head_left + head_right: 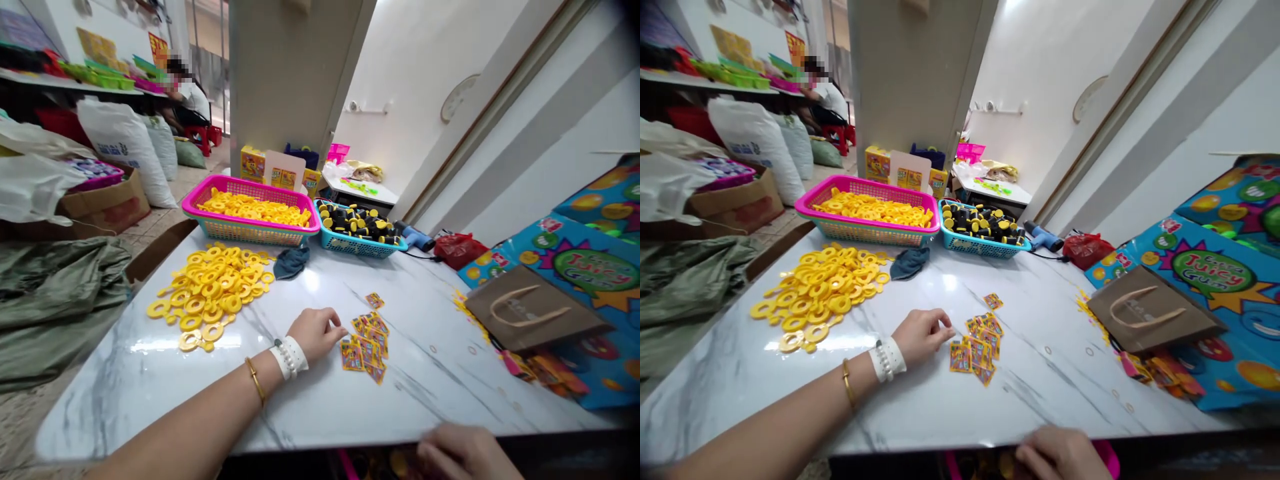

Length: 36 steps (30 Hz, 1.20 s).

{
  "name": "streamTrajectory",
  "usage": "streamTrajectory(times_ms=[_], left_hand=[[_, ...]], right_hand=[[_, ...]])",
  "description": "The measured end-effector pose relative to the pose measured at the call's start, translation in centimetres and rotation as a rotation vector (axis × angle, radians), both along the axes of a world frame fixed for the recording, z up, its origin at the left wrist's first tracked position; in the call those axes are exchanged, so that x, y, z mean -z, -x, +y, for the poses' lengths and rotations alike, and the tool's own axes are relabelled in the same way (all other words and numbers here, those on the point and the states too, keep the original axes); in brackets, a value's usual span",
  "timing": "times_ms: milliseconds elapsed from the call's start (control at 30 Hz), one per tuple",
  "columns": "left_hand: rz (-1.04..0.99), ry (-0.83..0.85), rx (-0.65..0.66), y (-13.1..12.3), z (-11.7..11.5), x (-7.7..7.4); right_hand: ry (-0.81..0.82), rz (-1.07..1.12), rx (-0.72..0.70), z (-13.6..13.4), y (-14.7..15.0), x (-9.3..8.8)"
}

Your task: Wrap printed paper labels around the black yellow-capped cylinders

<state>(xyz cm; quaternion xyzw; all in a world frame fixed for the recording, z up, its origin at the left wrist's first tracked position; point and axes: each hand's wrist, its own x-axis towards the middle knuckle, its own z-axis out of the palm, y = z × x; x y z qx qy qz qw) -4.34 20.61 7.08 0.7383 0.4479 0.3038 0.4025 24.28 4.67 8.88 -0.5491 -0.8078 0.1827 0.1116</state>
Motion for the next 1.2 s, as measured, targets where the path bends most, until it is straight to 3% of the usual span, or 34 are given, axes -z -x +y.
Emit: streamTrajectory(times_ms=[100, 167, 233, 333, 433, 533, 667, 1033, 1200], left_hand=[[0.000, -0.001, -0.009, 0.1, 0.1, 0.0], [-0.019, 0.009, -0.008, 0.3, 0.2, -0.1], [-0.042, 0.031, 0.009, 0.6, 0.2, -0.1], [-0.078, 0.090, 0.036, 1.0, 0.2, -0.2], [-0.098, 0.136, 0.067, 1.4, 0.3, -0.2], [-0.110, 0.157, 0.092, 1.5, 0.5, -0.1], [-0.108, 0.149, 0.093, 1.6, 0.6, -0.2], [-0.008, 0.051, 0.055, 1.3, 0.1, -0.4], [0.059, -0.021, 0.073, 1.1, -0.1, -0.5]], right_hand=[[-0.333, 0.021, 0.013, 7.5, 1.7, -2.6], [-0.488, -0.023, 0.037, 14.9, 2.9, -4.7], [-0.566, -0.149, 0.182, 22.6, 4.2, -6.1], [-0.566, -0.209, 0.258, 31.4, 5.5, -6.2], [-0.560, -0.259, 0.288, 34.9, 5.8, -4.8], [-0.555, -0.319, 0.263, 34.6, 5.2, -3.5], [-0.559, -0.398, 0.209, 32.1, 4.4, -3.1], [-0.622, -0.464, 0.114, 20.3, 3.0, -2.3], [-0.656, -0.476, 0.051, 16.9, 4.0, -2.5]])
